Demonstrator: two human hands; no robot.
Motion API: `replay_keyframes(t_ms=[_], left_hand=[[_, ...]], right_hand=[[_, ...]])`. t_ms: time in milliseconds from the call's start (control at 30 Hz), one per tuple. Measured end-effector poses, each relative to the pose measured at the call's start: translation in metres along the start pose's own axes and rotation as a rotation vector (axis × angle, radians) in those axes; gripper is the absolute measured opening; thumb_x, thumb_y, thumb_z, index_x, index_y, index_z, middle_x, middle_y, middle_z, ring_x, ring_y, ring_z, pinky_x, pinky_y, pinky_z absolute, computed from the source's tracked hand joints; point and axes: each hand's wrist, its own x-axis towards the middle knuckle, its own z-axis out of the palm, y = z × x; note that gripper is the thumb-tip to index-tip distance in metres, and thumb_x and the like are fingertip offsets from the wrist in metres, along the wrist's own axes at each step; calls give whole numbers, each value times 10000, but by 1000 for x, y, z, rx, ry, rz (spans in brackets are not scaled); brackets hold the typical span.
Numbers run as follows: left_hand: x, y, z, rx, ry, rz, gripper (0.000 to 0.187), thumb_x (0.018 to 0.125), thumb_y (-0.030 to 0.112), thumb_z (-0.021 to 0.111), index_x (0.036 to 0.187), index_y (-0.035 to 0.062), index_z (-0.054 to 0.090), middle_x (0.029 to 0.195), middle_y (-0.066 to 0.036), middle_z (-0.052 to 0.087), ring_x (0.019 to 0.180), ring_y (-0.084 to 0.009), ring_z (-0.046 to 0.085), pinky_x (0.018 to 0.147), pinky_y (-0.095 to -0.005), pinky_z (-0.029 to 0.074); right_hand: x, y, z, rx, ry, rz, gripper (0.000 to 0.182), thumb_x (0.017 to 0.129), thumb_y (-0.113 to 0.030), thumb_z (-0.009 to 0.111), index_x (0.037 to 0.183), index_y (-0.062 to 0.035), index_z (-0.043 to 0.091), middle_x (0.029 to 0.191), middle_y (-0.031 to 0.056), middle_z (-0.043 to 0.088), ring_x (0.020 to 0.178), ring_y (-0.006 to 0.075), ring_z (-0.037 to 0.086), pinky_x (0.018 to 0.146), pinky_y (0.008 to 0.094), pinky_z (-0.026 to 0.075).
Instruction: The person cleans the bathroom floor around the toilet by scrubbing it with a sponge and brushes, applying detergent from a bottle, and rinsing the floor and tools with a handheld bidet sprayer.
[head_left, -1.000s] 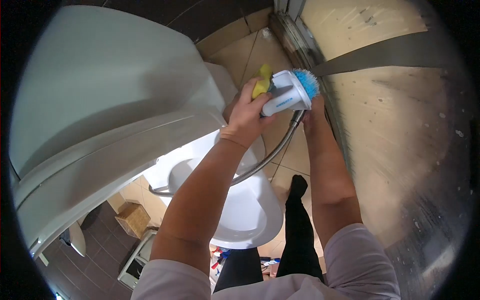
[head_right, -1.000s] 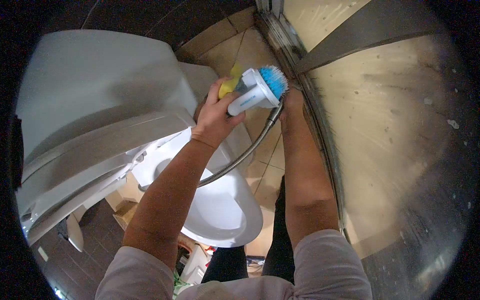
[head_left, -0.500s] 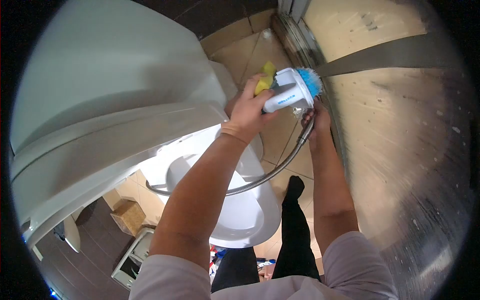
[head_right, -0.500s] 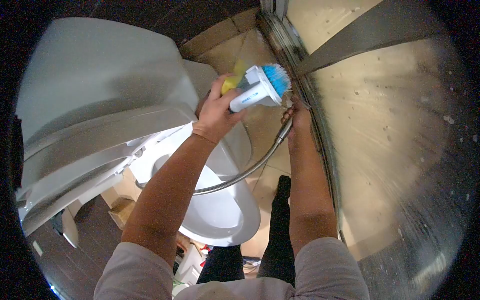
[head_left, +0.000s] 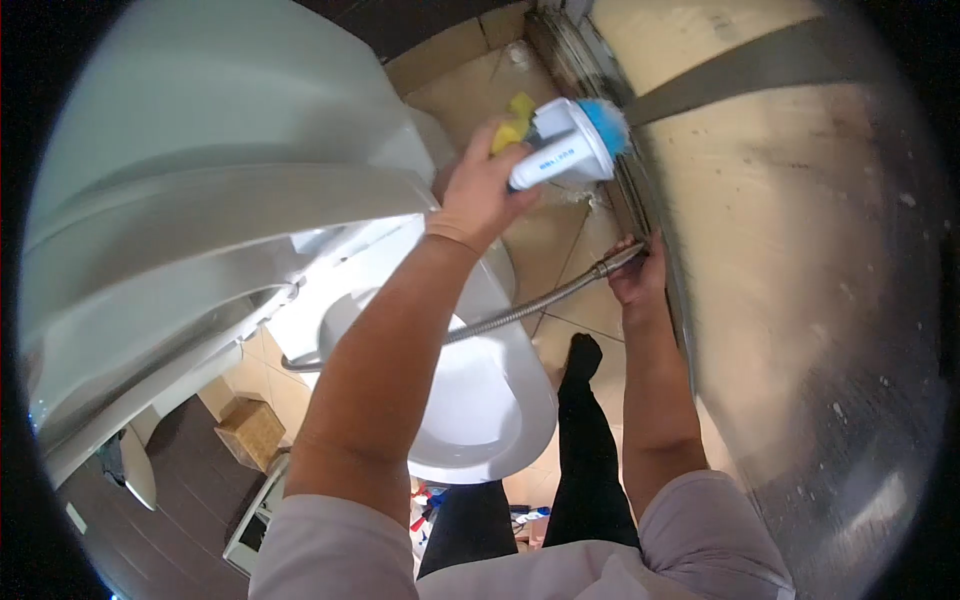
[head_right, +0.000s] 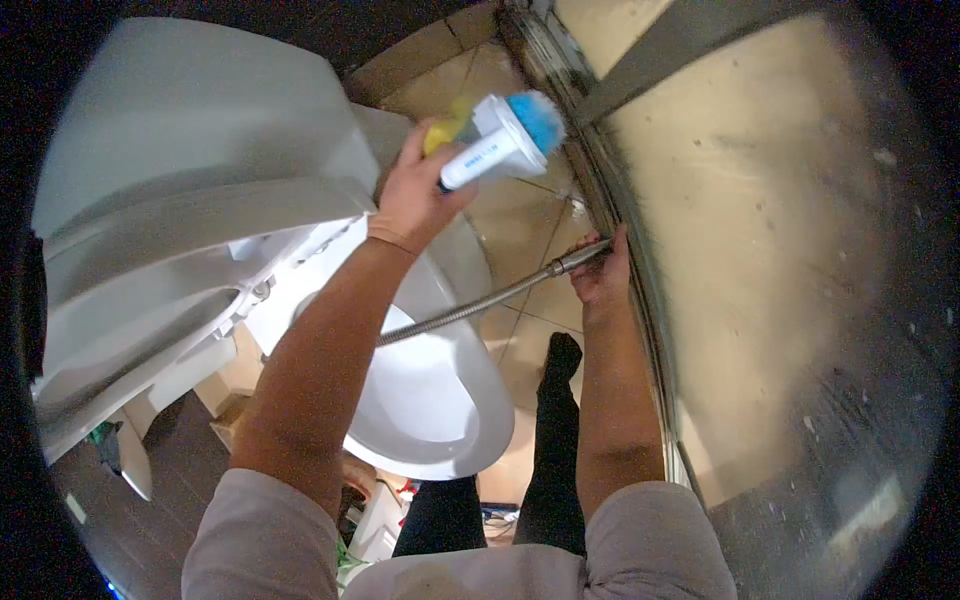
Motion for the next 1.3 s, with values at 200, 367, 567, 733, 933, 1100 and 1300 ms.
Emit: replay_keyframes(t_ms=[200, 367, 567, 733, 933, 1100, 1300], left_hand=[[3, -4, 6, 74, 78, 10, 338, 664, 233, 631, 960, 77, 585, 1162, -185, 431, 908, -359, 534, 791, -372, 450], [2, 0, 5, 150, 70, 35, 313, 694, 260, 621, 960, 99, 588, 1123, -160, 449, 876, -351, 540, 751, -375, 459], [-21, 25, 0, 20, 78, -21, 310, 692, 202, 639, 968, 71, 583, 1132, -132, 455, 936, -310, 530, 798, -336, 442], [-69, 68, -15, -266, 209, 19, 332, 632, 153, 657, 936, 44, 580, 1183, -138, 435, 927, -314, 541, 741, -355, 468], [-159, 119, -77, -630, 309, -157, 464, 641, 154, 666, 1058, 9, 523, 1228, -201, 366, 1130, -360, 377, 947, -395, 288], [-290, 125, -154, -767, 642, -739, 435, 756, 33, 601, 1143, 41, 404, 1009, -46, 523, 910, -115, 518, 761, -244, 431], [-443, 111, -250, -458, 1263, -921, 126, 784, 59, 578, 886, 69, 505, 805, 6, 524, 709, -76, 490, 626, -218, 397]], right_hand=[[-17, 4, -45, 170, -258, 71, 343, 866, -366, 426, 856, -33, 509, 807, 108, 581, 779, 260, 566, 739, 426, 457], [-50, 11, -47, 93, -222, 25, 195, 845, -217, 482, 835, -26, 523, 834, 149, 575, 832, 266, 558, 763, 408, 474], [-42, 38, -36, -36, -41, 121, 155, 842, -153, 494, 926, -26, 466, 877, 151, 529, 767, 245, 548, 711, 370, 500], [-40, 47, -7, -1, 58, 154, 169, 858, -161, 457, 956, -24, 472, 864, 135, 523, 759, 231, 545, 681, 353, 506], [-77, 32, -9, -143, -148, 4, 149, 815, -203, 436, 756, -67, 449, 628, 60, 491, 584, 205, 505, 529, 307, 436], [-196, 21, 25, -108, -174, 30, 241, 882, -287, 381, 754, -93, 447, 643, 38, 507, 617, 198, 518, 610, 353, 425], [-336, 63, 82, -678, -613, 147, 202, 879, -267, 464, 1018, -125, 426, 1069, 55, 498, 1060, 192, 452, 889, 389, 363]])
